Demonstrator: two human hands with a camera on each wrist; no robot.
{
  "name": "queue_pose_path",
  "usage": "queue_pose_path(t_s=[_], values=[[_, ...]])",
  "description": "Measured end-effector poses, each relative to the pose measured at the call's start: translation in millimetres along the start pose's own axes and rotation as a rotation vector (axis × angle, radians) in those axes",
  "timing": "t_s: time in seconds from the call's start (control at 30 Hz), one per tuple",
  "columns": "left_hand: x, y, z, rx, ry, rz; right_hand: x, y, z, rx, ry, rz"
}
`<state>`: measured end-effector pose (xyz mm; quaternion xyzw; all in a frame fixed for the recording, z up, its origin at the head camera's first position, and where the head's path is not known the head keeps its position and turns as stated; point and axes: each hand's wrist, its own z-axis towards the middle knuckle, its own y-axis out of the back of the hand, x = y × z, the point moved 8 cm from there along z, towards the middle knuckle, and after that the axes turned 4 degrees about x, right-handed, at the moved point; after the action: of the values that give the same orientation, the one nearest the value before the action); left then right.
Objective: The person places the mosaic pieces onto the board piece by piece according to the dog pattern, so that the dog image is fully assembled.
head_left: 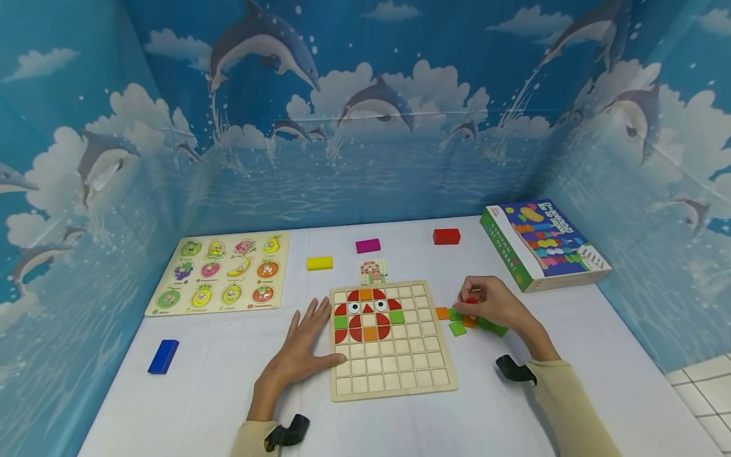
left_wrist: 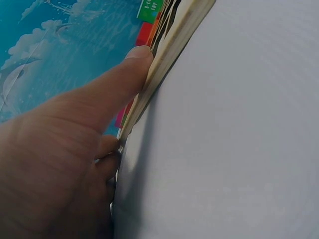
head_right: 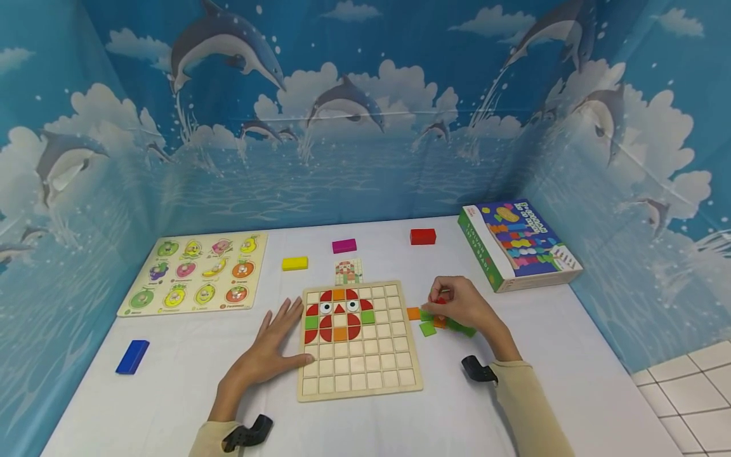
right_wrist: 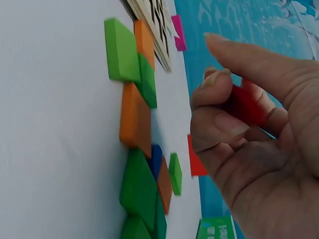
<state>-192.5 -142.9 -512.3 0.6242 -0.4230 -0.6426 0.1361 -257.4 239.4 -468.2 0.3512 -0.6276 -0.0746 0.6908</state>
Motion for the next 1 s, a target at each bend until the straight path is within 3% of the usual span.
queue_pose_path(t_s=[0.23,0.43,0.73,1.0], values=[[-0.1,0.1,0.0,-0.003,0.003,0.0,10.8,-21.2,6.7,0.094,-0.01,-0.028],[-0.1,0.0,0.5,-0.006,0.006,0.0,20.6,-34.1,4.9,0.258,0.011,0.106],[0.8,-0.4,0.2,-0.003,0.003,-0.005,25.9,-43.5,10.6,0.268,0.049,0.157],[0.8,-0.2,0.1,-0.004,-0.008,0.002,35.6,-63.2,16.1,0.369,0.125,0.311]])
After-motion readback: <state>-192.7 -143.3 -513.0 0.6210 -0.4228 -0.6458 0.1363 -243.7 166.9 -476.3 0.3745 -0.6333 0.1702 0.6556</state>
